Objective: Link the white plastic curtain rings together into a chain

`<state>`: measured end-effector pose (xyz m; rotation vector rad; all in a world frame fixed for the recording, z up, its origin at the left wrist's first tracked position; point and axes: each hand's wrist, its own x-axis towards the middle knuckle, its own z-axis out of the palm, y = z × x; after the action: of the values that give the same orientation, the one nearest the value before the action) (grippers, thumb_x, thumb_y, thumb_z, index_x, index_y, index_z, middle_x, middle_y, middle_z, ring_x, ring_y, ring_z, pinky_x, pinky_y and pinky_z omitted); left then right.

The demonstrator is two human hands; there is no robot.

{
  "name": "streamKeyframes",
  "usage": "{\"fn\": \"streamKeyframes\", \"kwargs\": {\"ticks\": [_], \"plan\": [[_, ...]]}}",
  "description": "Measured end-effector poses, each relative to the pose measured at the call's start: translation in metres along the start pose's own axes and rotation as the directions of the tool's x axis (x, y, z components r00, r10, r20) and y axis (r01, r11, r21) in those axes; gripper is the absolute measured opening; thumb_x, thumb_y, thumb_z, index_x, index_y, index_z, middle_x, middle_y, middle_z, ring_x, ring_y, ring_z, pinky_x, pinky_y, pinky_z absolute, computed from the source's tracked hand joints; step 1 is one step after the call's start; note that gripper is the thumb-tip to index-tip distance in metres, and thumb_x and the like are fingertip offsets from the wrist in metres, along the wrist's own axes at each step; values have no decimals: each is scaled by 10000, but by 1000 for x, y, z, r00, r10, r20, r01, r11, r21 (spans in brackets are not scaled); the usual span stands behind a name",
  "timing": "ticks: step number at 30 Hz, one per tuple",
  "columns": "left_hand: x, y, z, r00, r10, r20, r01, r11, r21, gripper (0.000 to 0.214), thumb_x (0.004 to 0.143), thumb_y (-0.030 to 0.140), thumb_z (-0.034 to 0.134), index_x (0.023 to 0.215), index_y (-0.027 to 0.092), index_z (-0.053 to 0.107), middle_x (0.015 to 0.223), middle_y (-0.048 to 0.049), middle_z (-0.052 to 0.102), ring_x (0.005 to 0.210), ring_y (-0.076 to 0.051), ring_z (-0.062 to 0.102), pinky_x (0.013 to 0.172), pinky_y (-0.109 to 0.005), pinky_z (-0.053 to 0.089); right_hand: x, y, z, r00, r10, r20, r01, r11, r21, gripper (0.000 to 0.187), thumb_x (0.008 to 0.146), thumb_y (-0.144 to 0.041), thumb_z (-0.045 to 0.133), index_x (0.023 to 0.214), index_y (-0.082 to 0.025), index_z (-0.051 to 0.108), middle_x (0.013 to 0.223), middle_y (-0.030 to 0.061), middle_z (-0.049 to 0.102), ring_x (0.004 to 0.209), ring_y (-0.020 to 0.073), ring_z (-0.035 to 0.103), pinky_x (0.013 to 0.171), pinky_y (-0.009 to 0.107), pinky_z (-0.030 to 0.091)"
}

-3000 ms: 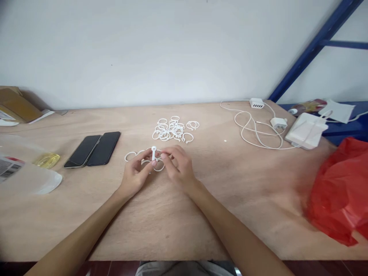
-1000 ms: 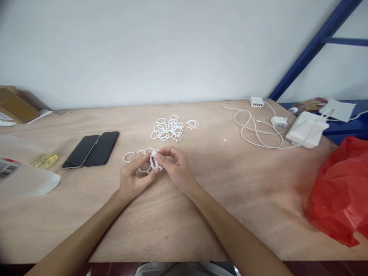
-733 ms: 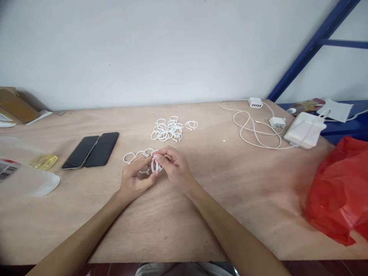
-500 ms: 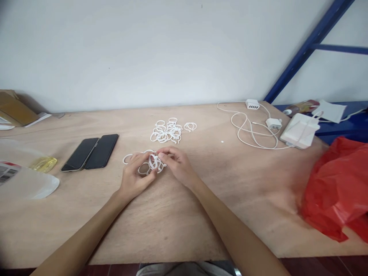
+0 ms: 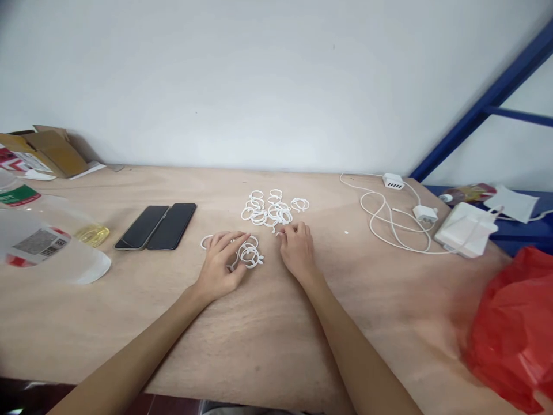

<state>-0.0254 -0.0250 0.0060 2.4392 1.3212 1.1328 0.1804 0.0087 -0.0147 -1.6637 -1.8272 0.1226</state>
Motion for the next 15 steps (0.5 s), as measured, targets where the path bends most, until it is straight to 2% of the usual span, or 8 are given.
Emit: {"fn": "streamKeyframes", "kwargs": {"ticks": [2,4,6,7,9,12,13,15], "plan": [[0,0,0,1000,-12,-8,12,1000,-6,528,702,139,577,1223,225,577,1192,-76,616,1082,-266,516,953,-451,361,-3,-2,-2,1000,5,-14,-4,995,99,179,861,-254,464,848,-188,630,912,116,532,928,272,499,863,444,423],[1,1,1,999,-20,-25,20,1000,-10,463,740,166,584,1200,215,589,1166,-82,626,1061,-258,527,941,-442,371,-5,-6,-4,998,59,-12,-53,962,266,159,855,-290,480,834,-200,609,917,98,555,912,255,510,856,432,423],[2,2,1,999,-20,-44,20,1000,-6,395,781,209,592,1176,207,598,1142,-88,638,1040,-249,540,931,-432,374,-7,-15,-9,985,163,54,-170,865,471,165,842,-346,509,829,-206,596,890,65,580,850,222,522,802,384,430],[2,3,2,999,-17,-51,17,1000,-4,373,798,235,597,1169,205,599,1138,-90,641,1035,-247,545,929,-428,373,-8,-20,-12,968,219,125,-251,782,571,178,831,-375,530,817,-208,589,851,43,585,793,198,522,748,347,431],[2,3,2,998,-10,-58,10,1000,-1,381,813,294,616,1182,205,587,1142,-94,645,1036,-246,554,928,-423,371,-10,-33,-17,907,276,317,-420,536,732,208,795,-413,587,789,-206,568,774,2,572,674,147,494,626,281,398],[1,3,2,998,2,-63,-2,1000,-12,487,796,385,657,1236,206,547,1133,-101,652,1028,-252,564,922,-423,378,-15,-53,-24,808,175,563,-585,118,803,249,737,-401,680,760,-193,546,730,-25,536,580,94,446,523,233,332],[1,3,2,998,3,-66,-5,1000,-25,501,793,399,664,1239,205,543,1116,-100,658,1014,-250,571,916,-420,386,-16,-58,-25,791,122,600,-606,22,795,248,728,-384,698,760,-188,551,735,-25,533,579,88,446,515,227,326],[1,1,3,997,-6,-81,1,998,-66,457,809,380,652,1219,204,554,1073,-92,667,980,-236,586,897,-404,410,-19,-66,-25,774,44,631,-626,-87,775,226,730,-353,710,757,-179,567,738,-19,529,597,87,457,511,223,326]]}}
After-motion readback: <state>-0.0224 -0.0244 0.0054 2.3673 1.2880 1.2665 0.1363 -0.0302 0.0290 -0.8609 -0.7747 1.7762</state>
